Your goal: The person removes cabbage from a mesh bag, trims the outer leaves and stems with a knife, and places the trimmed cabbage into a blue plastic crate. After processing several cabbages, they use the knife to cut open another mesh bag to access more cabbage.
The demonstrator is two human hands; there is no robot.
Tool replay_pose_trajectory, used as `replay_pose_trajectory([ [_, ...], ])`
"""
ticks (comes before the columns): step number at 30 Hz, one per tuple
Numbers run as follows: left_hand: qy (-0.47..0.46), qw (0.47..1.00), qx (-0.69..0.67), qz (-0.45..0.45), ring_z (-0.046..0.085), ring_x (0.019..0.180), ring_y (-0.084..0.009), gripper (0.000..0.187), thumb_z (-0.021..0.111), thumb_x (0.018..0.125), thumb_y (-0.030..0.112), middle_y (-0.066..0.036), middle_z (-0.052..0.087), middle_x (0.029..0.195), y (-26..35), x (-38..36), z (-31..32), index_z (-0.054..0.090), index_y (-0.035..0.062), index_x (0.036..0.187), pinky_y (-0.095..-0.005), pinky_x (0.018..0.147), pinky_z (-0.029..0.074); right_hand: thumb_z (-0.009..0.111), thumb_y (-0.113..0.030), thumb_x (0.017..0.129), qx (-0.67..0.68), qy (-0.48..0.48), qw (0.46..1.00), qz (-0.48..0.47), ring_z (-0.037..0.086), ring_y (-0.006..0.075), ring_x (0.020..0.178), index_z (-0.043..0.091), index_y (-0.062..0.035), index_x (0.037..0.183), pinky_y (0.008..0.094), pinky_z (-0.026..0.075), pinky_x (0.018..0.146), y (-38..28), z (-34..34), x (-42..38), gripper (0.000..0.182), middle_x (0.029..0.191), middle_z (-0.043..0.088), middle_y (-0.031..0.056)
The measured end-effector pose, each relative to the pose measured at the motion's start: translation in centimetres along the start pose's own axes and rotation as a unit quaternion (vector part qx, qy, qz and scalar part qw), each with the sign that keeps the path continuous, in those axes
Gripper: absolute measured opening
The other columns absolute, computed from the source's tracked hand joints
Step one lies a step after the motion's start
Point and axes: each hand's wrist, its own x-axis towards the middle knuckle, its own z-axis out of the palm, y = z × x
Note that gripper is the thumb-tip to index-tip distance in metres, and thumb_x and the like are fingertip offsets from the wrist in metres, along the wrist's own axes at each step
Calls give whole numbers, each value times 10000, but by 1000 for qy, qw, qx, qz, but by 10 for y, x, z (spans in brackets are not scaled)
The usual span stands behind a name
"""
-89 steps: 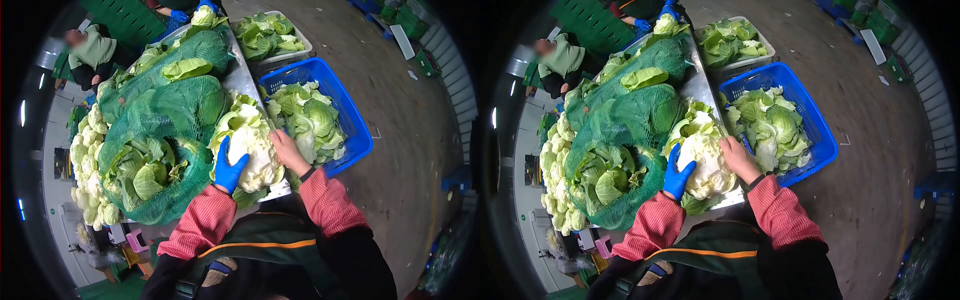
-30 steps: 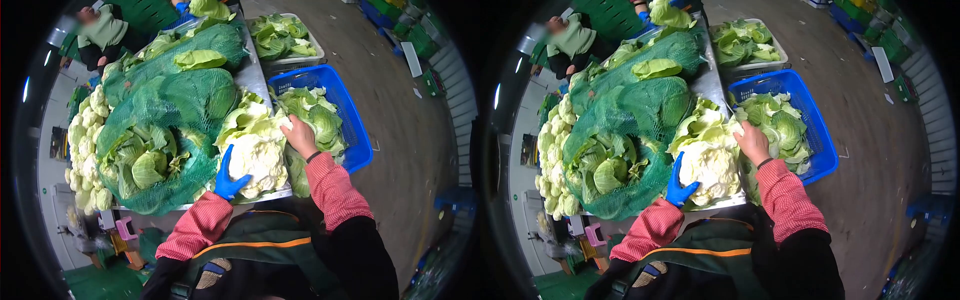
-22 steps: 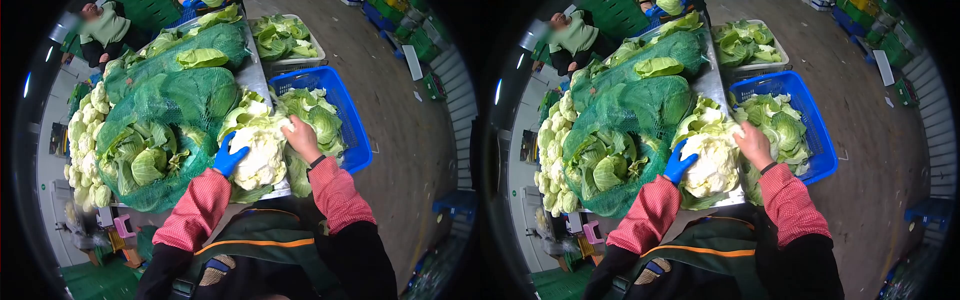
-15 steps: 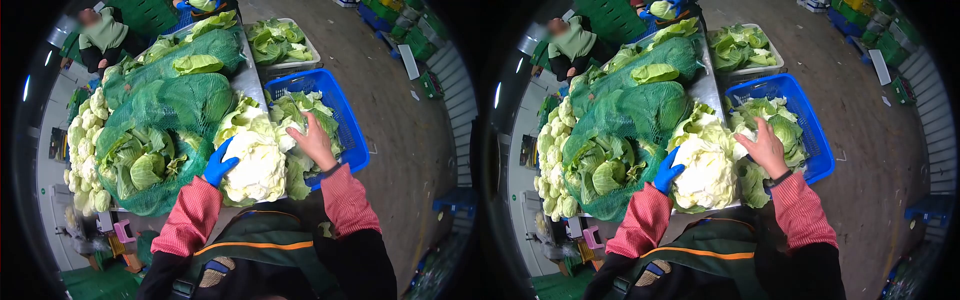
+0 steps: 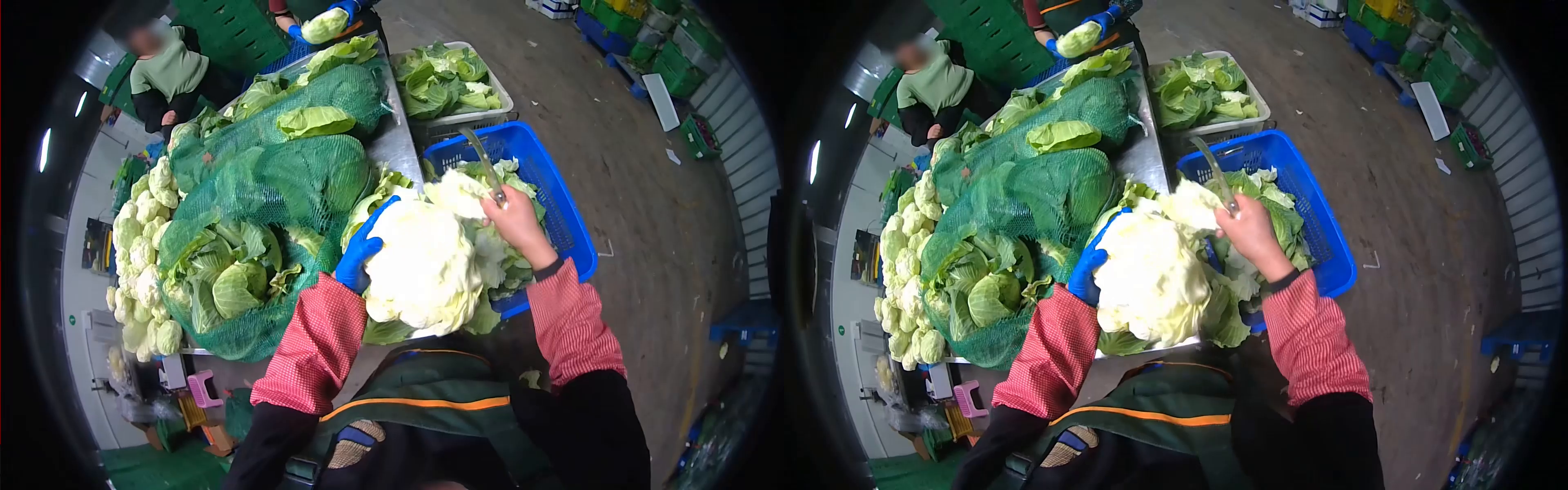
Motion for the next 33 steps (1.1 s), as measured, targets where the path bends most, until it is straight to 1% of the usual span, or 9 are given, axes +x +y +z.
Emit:
replay_pose_trajectory([
  [4,133,979,-148,46,462,1308,-313,730,606,841,330,-161,461,1431,-21,6,-7,345,43,1460,-453,1111,351,697,-356,859,-24,79,996,-13,683,299,895,514,20,1259,348,528,779,-13,-2,-14,578,1041,674,207],
  [6,159,974,24,163,503,1263,-303,662,575,862,299,-166,488,1396,-17,16,6,377,27,1432,-436,1076,393,721,-485,811,-122,-90,987,48,635,371,1037,386,5,1400,372,500,877,-77,4,-39,836,1141,632,256],
  [10,187,969,0,163,542,1214,-282,607,564,860,232,-167,526,1344,-20,21,-5,412,12,1405,-399,1039,432,746,-384,791,-133,-92,986,-41,621,317,1080,463,-15,1355,351,474,919,-63,3,-38,731,1160,628,240],
  [15,184,976,-73,89,560,1194,-292,594,564,869,270,-170,542,1333,-27,19,-20,442,-1,1384,-415,1033,439,673,-316,844,-61,-64,994,-59,657,282,661,634,-1,902,406,498,624,-22,-12,-27,323,749,673,117],
  [19,215,949,-231,14,562,1191,-301,580,541,902,316,-158,539,1346,-28,17,-1,437,36,1400,-424,1027,448,668,-361,848,-296,30,953,-57,673,316,721,640,-54,1037,427,505,642,-19,-14,-15,362,803,688,113],
  [22,228,969,-49,79,551,1211,-343,669,474,920,456,-190,521,1365,-37,28,-30,384,39,1435,-479,1045,435,695,-405,826,-223,25,974,-14,673,326,834,595,-111,1197,432,511,708,-49,-15,-29,485,962,689,119],
  [23,224,972,-14,72,557,1205,-343,676,470,922,465,-191,528,1356,-36,30,-36,384,30,1432,-478,1037,444,720,-430,803,-244,54,959,-136,651,319,912,536,-129,1288,413,506,763,-46,-6,-30,599,1054,652,127],
  [30,139,957,-246,-65,555,1203,-346,645,441,936,472,-186,544,1338,-24,19,8,436,14,1390,-472,1043,438,700,-244,847,-175,-24,960,-215,625,250,747,616,-50,993,355,500,671,-39,-1,-27,257,914,639,76],
  [33,83,960,-259,-67,544,1214,-350,623,425,945,463,-185,538,1348,-20,23,17,448,20,1383,-478,1059,416,662,-194,879,106,-7,993,-43,585,140,633,624,-40,918,310,473,561,-43,-7,-22,164,778,613,13],
])
